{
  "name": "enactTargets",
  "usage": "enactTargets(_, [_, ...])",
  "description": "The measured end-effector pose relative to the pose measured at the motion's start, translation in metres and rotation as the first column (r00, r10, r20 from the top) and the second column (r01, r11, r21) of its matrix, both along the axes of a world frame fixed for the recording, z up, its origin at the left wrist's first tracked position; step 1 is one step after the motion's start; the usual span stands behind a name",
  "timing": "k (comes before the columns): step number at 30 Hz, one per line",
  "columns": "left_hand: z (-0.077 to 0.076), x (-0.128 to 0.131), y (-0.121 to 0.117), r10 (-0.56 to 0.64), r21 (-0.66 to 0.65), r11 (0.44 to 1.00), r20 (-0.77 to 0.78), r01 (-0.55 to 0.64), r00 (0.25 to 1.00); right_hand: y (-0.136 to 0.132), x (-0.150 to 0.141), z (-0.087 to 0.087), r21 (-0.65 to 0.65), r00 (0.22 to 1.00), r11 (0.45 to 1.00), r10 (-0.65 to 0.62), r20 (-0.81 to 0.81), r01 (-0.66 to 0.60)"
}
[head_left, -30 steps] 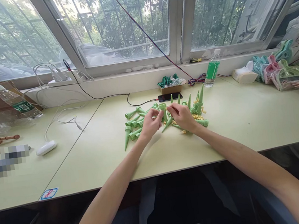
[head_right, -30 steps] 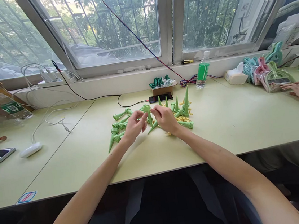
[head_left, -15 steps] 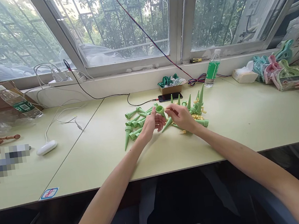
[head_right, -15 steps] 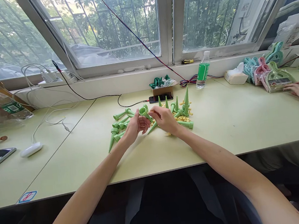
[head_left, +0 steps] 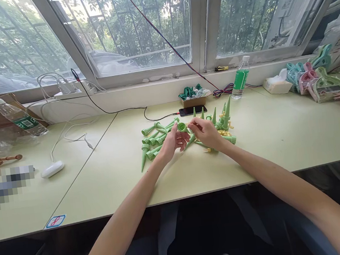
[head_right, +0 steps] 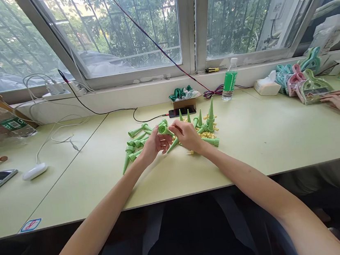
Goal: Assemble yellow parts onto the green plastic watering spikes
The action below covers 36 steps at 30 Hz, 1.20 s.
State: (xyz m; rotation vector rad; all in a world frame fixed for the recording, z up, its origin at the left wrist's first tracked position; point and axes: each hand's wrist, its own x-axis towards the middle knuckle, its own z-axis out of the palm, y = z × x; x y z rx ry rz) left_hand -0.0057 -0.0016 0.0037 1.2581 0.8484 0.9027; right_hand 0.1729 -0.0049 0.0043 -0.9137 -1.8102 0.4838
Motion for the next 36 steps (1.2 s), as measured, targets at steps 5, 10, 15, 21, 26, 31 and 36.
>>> enactTargets(5, [0.0001, 0.0010, -0.0009, -0.024, 0.033, 0.999, 0.035, 0.022, 0.999, -0.0006, 0.0001, 0.0018, 0.010, 0.999, 0.999, -0.038, 0.030, 0.037])
enactTargets(10, [-0.0007, 0.0012, -0.0012, -0.071, 0.058, 0.996, 0.050, 0.068, 0.996, 0.0020, 0.0007, -0.0011, -0.004, 0.998, 0.999, -0.047, 0.052, 0.048])
enactTargets(15, [-0.0015, 0.0007, -0.0015, -0.079, 0.090, 0.993, 0.037, 0.075, 0.996, 0.0044, 0.0015, -0.0030, 0.006, 0.997, 0.998, -0.055, 0.058, 0.055])
enactTargets(21, [0.0000, -0.0006, -0.0032, -0.071, 0.143, 0.987, 0.003, 0.070, 0.997, 0.0047, 0.0026, -0.0017, 0.011, 0.997, 0.998, -0.061, 0.053, 0.061])
enactTargets(26, [0.0011, -0.0010, -0.0054, -0.057, 0.182, 0.981, -0.021, 0.060, 0.998, 0.0038, 0.0029, 0.0007, 0.019, 0.995, 0.997, -0.077, 0.060, 0.076])
enactTargets(31, [0.0021, -0.0009, -0.0080, -0.049, 0.257, 0.964, -0.060, 0.063, 0.997, 0.0043, 0.0034, 0.0009, 0.021, 0.992, 0.995, -0.101, 0.076, 0.099])
enactTargets(36, [-0.0015, -0.0004, -0.0054, -0.016, 0.326, 0.945, -0.081, 0.042, 0.997, 0.0050, 0.0041, -0.0002, 0.022, 0.989, 0.993, -0.116, 0.088, 0.114])
